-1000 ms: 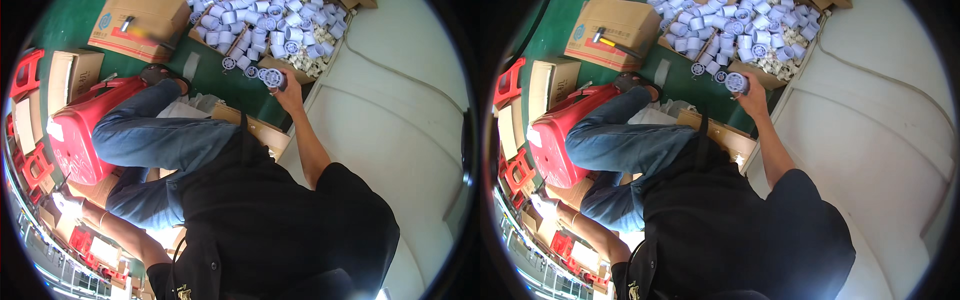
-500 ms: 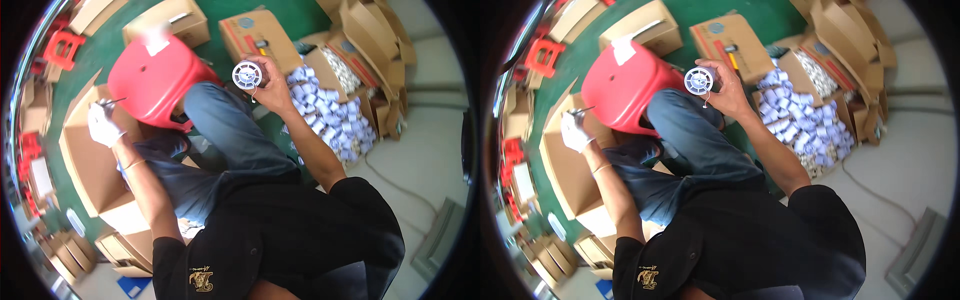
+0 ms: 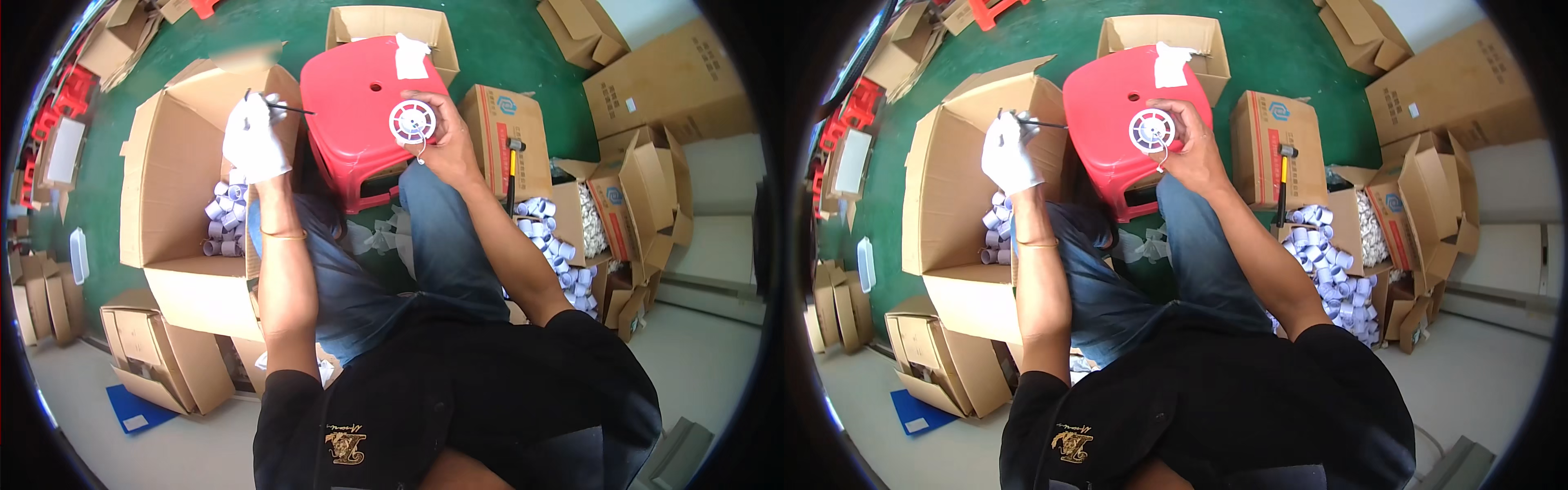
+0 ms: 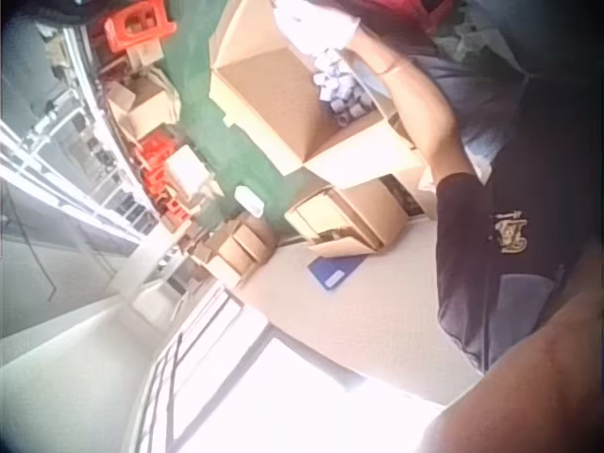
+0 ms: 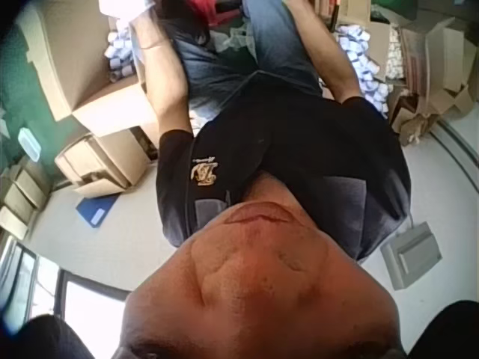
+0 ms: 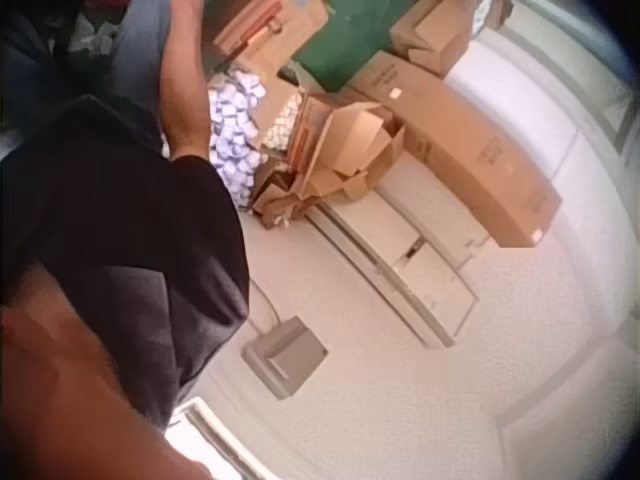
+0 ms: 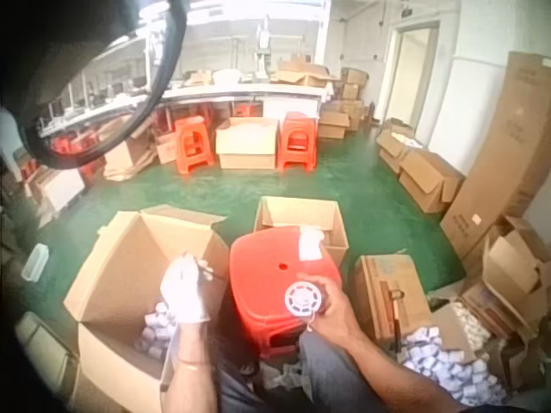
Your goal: The recorder is assembling small cylindrical components into bases by hand and securing them with a hammer on a production floor.
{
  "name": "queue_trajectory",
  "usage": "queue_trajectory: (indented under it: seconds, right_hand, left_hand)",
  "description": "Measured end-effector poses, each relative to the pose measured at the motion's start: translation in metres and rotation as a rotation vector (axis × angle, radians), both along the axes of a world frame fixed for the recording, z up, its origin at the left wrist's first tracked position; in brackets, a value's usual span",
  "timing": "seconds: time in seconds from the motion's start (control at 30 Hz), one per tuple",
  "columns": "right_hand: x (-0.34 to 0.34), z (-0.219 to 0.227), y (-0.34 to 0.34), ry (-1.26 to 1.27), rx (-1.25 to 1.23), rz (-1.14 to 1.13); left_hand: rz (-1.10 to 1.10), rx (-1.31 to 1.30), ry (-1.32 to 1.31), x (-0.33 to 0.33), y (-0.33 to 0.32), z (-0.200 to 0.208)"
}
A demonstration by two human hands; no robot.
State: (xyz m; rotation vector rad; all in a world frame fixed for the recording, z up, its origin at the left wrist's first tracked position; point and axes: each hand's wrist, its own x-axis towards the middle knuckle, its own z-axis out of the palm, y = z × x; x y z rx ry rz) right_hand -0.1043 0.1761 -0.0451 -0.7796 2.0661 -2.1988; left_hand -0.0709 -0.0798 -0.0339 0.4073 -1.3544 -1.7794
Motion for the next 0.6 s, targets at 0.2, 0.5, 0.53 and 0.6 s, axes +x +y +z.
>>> queue_trajectory:
  seconds: [0.2, 0.5, 0.53, 0.6]
  right_hand:
    - [-0.003, 0.009, -0.021, -0.021, 0.001, 0.018]
    - [-0.050, -0.005, -0.014, 0.120, 0.449, -0.185]
    - [-0.063, -0.008, -0.009, 0.126, 0.443, -0.187]
    - [-0.089, -0.014, 0.003, 0.162, 0.471, -0.277]
  left_hand:
    - [0.027, 0.004, 0.065, 0.002, 0.003, 0.003]
    - [-0.093, -0.474, 0.043, -0.004, 0.051, 0.035]
    - [-0.092, -0.479, 0.050, -0.009, 0.052, 0.037]
    - [-0.092, -0.428, 0.010, -0.019, 0.050, 0.039]
